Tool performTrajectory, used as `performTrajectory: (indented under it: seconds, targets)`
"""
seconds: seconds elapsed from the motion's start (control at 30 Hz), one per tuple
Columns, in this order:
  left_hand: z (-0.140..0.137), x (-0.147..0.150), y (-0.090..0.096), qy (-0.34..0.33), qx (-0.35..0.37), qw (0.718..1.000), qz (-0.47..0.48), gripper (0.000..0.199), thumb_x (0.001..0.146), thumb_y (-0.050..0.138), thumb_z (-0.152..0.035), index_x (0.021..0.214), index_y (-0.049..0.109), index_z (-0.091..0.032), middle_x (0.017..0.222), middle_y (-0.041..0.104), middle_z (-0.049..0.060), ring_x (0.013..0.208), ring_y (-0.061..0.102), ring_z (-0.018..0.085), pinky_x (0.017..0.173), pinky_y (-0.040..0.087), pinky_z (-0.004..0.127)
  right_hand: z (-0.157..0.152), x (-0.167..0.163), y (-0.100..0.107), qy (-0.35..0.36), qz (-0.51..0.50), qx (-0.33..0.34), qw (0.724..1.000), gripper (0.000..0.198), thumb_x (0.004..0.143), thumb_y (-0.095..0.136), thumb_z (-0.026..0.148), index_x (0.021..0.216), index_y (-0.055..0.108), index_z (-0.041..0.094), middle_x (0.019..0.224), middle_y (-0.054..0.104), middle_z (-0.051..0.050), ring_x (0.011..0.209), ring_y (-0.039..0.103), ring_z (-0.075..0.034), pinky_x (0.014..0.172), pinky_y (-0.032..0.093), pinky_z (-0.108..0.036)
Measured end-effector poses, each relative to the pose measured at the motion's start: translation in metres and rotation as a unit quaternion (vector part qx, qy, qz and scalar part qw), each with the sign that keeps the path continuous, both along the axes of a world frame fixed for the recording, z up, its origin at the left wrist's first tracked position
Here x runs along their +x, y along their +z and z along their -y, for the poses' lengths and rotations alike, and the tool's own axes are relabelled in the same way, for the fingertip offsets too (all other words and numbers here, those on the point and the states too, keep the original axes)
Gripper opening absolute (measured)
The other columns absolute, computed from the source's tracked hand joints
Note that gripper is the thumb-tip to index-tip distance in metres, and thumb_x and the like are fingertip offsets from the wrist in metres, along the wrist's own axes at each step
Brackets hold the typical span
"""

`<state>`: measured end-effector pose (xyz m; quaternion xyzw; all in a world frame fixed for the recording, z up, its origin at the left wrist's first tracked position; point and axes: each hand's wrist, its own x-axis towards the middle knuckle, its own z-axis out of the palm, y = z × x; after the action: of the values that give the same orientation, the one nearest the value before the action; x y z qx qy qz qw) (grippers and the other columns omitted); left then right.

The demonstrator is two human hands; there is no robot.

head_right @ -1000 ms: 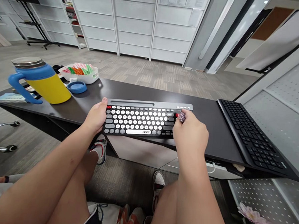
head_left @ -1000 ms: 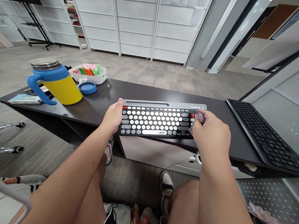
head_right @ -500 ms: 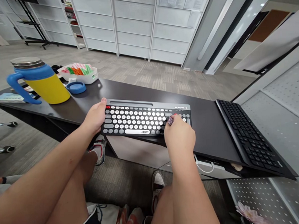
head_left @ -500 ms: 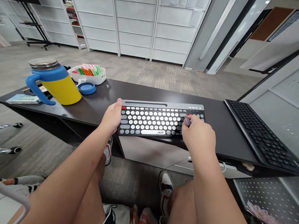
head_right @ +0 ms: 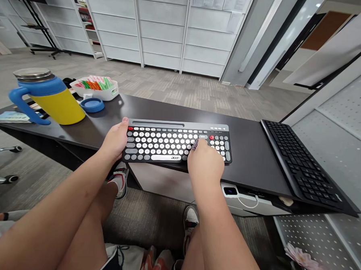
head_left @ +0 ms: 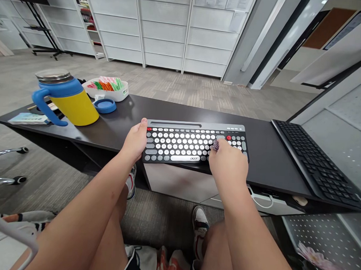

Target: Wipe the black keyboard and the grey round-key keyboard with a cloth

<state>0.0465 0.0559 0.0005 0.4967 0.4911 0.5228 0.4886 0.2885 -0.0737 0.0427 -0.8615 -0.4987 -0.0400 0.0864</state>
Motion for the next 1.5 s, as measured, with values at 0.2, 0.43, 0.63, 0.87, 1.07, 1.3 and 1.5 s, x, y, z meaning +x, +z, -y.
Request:
performTrajectory:
  seconds: [0.2,0.43,0.63,0.87,1.07,1.3,1.5]
  targets:
    - [0.001,0.001,0.001,-0.001,-0.002,1.000,-0.001,0.057,0.096,0.057,-0.072,0.107,0.076,-0.019,0.098,0.082,0.012,0.093,0.077,0.030,0.084,0.061,0.040,-0.003,-0.010,0.001,0.025,-0.006,0.006,1.000,0.029,0.101,0.050,0.025,0.117,0.072,0.018,0.087,0.077,-0.014,0.078,0.075,-0.031,0.068,0.050,-0.036]
    - [-0.001,0.000,-0.002,0.010,0.003,1.000,-0.019,0.059,0.095,0.056,-0.073,0.109,0.076,-0.019,0.099,0.081,0.012,0.093,0.077,0.030,0.086,0.061,0.041,-0.007,-0.032,0.005,0.039,-0.025,-0.004,0.999,0.022,0.099,0.052,0.024,0.109,0.070,0.017,0.085,0.077,-0.014,0.080,0.077,-0.031,0.068,0.053,-0.036]
    - [-0.002,0.000,-0.005,0.008,0.011,1.000,-0.018,0.059,0.095,0.056,-0.074,0.108,0.076,-0.020,0.099,0.082,0.012,0.094,0.077,0.030,0.087,0.061,0.041,-0.010,-0.056,0.003,0.066,-0.039,-0.002,0.997,0.024,0.100,0.051,0.022,0.114,0.069,0.014,0.086,0.078,-0.016,0.081,0.078,-0.032,0.068,0.056,-0.037]
    - [0.001,0.002,-0.001,0.015,0.007,1.000,-0.014,0.056,0.097,0.055,-0.071,0.109,0.076,-0.020,0.100,0.082,0.012,0.095,0.077,0.031,0.087,0.061,0.042,-0.016,-0.064,-0.001,0.073,-0.044,0.011,0.996,0.033,0.102,0.050,0.021,0.127,0.066,0.007,0.088,0.078,-0.020,0.083,0.079,-0.034,0.068,0.057,-0.039]
    - [0.001,0.003,-0.002,0.007,0.022,1.000,-0.011,0.059,0.096,0.056,-0.072,0.110,0.077,-0.019,0.104,0.081,0.013,0.097,0.076,0.031,0.088,0.060,0.041,-0.017,-0.077,-0.002,0.093,-0.054,0.014,0.994,0.035,0.100,0.052,0.021,0.127,0.067,0.005,0.086,0.078,-0.019,0.080,0.079,-0.033,0.067,0.058,-0.039]
    - [0.000,0.001,-0.004,0.010,0.027,0.999,-0.026,0.062,0.096,0.055,-0.075,0.110,0.077,-0.019,0.104,0.081,0.012,0.097,0.075,0.031,0.088,0.059,0.041,-0.016,-0.094,-0.005,0.106,-0.040,0.009,0.993,0.045,0.102,0.049,0.019,0.141,0.057,0.000,0.087,0.078,-0.018,0.079,0.079,-0.028,0.068,0.059,-0.034]
    - [0.000,0.000,-0.004,0.011,0.023,1.000,-0.017,0.060,0.096,0.055,-0.074,0.111,0.077,-0.020,0.103,0.081,0.012,0.095,0.075,0.030,0.087,0.058,0.040,-0.016,-0.092,-0.003,0.105,-0.054,0.011,0.993,0.039,0.102,0.051,0.019,0.136,0.062,0.005,0.084,0.078,-0.016,0.080,0.079,-0.027,0.070,0.058,-0.032]
